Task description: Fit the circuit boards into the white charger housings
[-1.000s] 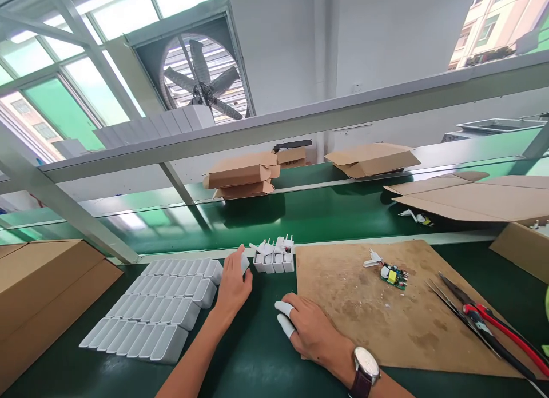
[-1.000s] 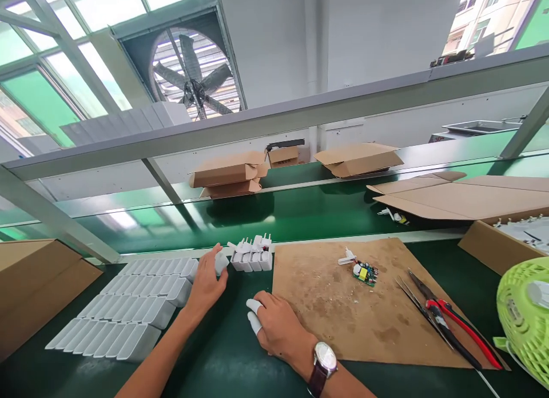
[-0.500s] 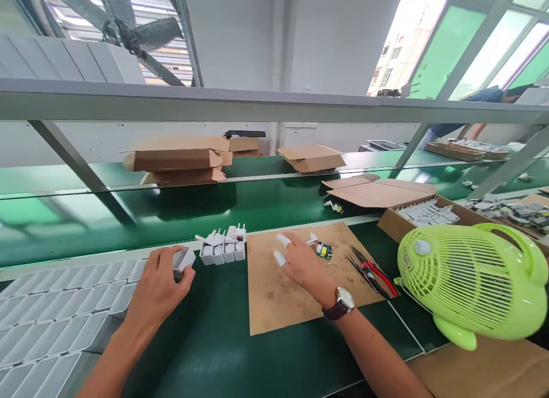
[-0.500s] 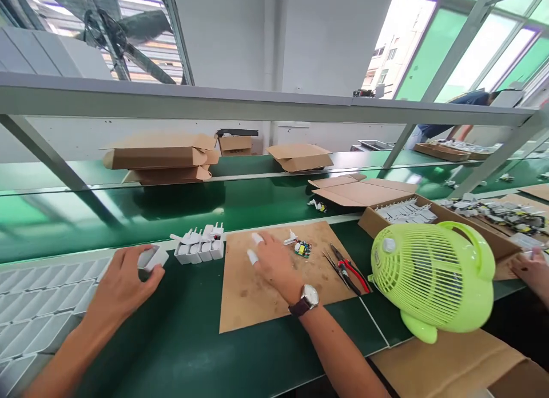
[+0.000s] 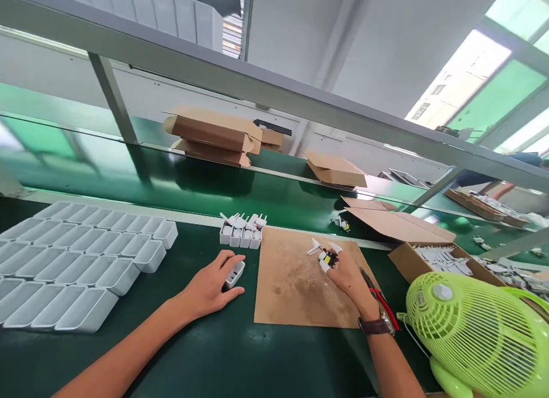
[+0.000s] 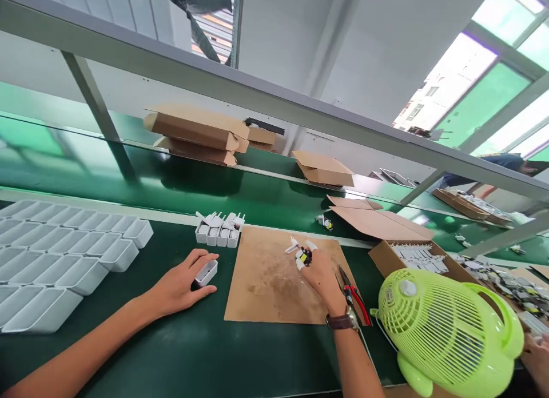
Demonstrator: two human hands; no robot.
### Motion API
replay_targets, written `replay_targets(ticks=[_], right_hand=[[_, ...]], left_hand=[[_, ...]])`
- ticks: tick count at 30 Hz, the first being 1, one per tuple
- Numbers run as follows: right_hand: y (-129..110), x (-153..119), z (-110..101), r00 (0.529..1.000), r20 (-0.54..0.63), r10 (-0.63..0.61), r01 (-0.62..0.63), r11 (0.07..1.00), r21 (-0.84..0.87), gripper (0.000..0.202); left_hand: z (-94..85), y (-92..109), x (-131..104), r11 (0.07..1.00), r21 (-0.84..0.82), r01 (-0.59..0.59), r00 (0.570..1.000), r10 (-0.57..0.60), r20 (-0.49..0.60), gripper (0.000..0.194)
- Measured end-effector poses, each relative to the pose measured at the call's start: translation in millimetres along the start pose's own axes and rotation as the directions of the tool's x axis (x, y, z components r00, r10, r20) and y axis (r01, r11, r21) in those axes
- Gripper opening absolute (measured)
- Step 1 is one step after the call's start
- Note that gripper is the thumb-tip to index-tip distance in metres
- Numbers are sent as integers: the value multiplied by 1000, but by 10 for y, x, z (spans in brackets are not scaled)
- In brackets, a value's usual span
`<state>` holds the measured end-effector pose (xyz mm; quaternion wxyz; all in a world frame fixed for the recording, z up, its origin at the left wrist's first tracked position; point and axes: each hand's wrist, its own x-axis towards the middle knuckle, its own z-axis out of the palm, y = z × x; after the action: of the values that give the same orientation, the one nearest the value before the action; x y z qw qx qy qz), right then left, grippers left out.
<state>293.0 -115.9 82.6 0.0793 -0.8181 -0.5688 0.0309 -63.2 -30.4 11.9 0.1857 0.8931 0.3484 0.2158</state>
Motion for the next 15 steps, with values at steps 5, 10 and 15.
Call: replay_targets(ticks=[5, 10, 15], right_hand=[[-651, -168, 147, 935, 16, -354, 326, 877, 353, 53], [-1025, -247, 426, 825, -19, -564, 530, 762, 373, 52], [-664, 126, 511, 868, -83, -490, 493, 827, 272, 46]], left_hand=[[-32, -4, -65, 990, -139, 10, 1000, -7, 24, 62], [10, -75, -164, 988, -154, 2, 1000, -2, 0, 61], [132, -152, -204, 995, -100, -24, 998, 19, -52, 61]])
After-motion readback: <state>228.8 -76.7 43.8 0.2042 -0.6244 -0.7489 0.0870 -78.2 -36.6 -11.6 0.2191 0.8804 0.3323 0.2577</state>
